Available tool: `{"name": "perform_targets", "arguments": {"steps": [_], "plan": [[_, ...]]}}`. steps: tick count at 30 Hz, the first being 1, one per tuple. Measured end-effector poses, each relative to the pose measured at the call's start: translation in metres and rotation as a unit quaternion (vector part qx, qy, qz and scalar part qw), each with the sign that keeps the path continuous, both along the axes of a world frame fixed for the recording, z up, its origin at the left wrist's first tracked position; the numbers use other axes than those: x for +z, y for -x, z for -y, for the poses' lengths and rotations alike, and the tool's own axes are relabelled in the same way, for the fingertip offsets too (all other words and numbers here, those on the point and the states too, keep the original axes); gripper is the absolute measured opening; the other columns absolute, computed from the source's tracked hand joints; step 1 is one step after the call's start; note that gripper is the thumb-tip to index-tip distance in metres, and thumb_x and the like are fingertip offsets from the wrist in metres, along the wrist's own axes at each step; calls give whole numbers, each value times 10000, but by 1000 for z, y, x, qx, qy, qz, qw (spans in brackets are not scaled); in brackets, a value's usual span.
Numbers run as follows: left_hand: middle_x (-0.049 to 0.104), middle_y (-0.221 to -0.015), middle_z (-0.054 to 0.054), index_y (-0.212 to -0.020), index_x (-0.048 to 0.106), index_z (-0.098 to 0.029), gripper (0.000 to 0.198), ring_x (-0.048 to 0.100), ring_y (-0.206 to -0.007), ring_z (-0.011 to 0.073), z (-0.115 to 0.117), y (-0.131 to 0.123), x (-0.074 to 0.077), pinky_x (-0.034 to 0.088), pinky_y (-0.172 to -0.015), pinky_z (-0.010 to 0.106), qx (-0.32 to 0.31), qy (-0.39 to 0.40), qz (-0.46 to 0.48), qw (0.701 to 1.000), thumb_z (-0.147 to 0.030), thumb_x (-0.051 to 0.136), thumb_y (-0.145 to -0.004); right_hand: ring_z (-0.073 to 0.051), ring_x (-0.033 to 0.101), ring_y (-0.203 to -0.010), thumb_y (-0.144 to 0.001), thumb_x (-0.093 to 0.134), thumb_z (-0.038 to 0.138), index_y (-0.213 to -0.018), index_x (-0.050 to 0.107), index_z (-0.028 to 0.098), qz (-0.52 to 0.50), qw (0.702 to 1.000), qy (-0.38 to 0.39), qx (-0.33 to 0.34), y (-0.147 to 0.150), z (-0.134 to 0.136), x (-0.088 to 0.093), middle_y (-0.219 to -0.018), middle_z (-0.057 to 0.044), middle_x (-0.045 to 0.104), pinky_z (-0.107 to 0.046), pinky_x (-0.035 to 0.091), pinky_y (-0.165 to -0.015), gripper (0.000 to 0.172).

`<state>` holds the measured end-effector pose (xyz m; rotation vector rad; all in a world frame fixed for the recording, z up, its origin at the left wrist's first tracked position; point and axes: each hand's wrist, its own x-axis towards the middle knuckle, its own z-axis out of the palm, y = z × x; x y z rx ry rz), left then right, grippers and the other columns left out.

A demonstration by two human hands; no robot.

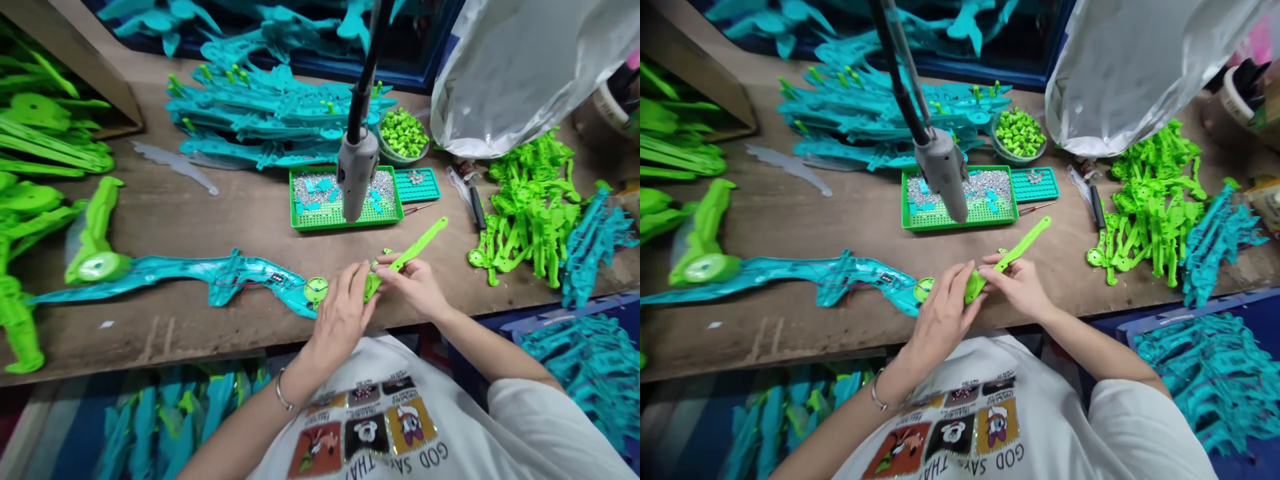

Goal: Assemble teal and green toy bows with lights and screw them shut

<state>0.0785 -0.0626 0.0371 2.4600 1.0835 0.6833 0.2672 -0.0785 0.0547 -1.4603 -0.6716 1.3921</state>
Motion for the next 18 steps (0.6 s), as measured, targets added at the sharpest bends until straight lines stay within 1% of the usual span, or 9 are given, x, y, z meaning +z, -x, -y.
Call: {"name": "perform_targets", "arguments": {"steps": [1,3,5,6,9,11,15,16,18], "plan": [[602,-1384,186,-1595,320,-193,642,637,-1241,333,-1,6,-2,576,-1030,502,3,-6,-7,1000,-228,579,-1009,-216,772,-892,-719,888,502,-1054,744,239,-9,1000,0,-11,-3,1,-3,-979,-27,799,-387,701,-783,450],[614,-1331,172,-1562,372,-197,611,639,-1208,328,-1,22,-4,575,-1029,506,6,-15,-15,1000,-197,594,-992,-200,769,-905,-763,857,522,-1111,715,253,-11,998,-14,-57,-18,2,-9,-1025,-26,796,-349,691,-755,462],[614,-1303,169,-1524,419,-187,588,635,-1207,325,0,39,-5,583,-1028,494,7,-14,-19,1000,-216,636,-978,-165,757,-838,-766,865,499,-1127,697,271,4,995,-29,-100,-35,2,-14,-987,-4,783,-314,677,-735,459],[613,-1291,172,-1500,444,-178,571,635,-1207,323,1,46,-6,592,-1017,480,6,-12,-21,1000,-236,655,-973,-149,747,-798,-755,879,478,-1108,701,270,15,994,-30,-107,-42,1,-18,-947,8,771,-308,673,-740,447],[612,-1266,169,-1442,484,-170,500,648,-1191,299,1,56,-10,609,-993,429,-27,-14,-15,999,-239,656,-977,-129,720,-740,-729,901,447,-1047,725,244,50,995,-10,-89,-50,-2,-29,-869,16,742,-311,661,-768,416],[613,-1257,161,-1446,471,-174,488,651,-1185,281,-1,55,-15,600,-1011,413,-49,-23,1,999,-212,628,-985,-128,701,-728,-737,885,467,-1049,738,229,96,992,-4,-76,-49,-6,-36,-891,1,750,-306,644,-743,419],[602,-1247,158,-1497,414,-179,550,641,-1194,284,-7,54,-22,582,-1029,423,-41,-32,17,999,-229,613,-987,-143,672,-740,-758,841,511,-1041,776,211,219,975,-6,-45,-51,-13,-44,-921,-29,765,-297,609,-686,417],[598,-1254,159,-1505,405,-183,561,638,-1198,286,-8,55,-24,580,-1029,425,-38,-35,16,999,-232,613,-986,-144,668,-735,-760,835,518,-1026,784,207,229,973,-1,-37,-52,-13,-45,-908,-32,767,-294,605,-672,412],[593,-1264,163,-1516,396,-190,577,633,-1198,292,-10,58,-26,577,-1018,431,-32,-44,13,998,-230,615,-983,-140,668,-707,-755,837,524,-1001,795,202,210,977,12,-29,-55,-13,-46,-880,-30,772,-292,608,-657,408]]}}
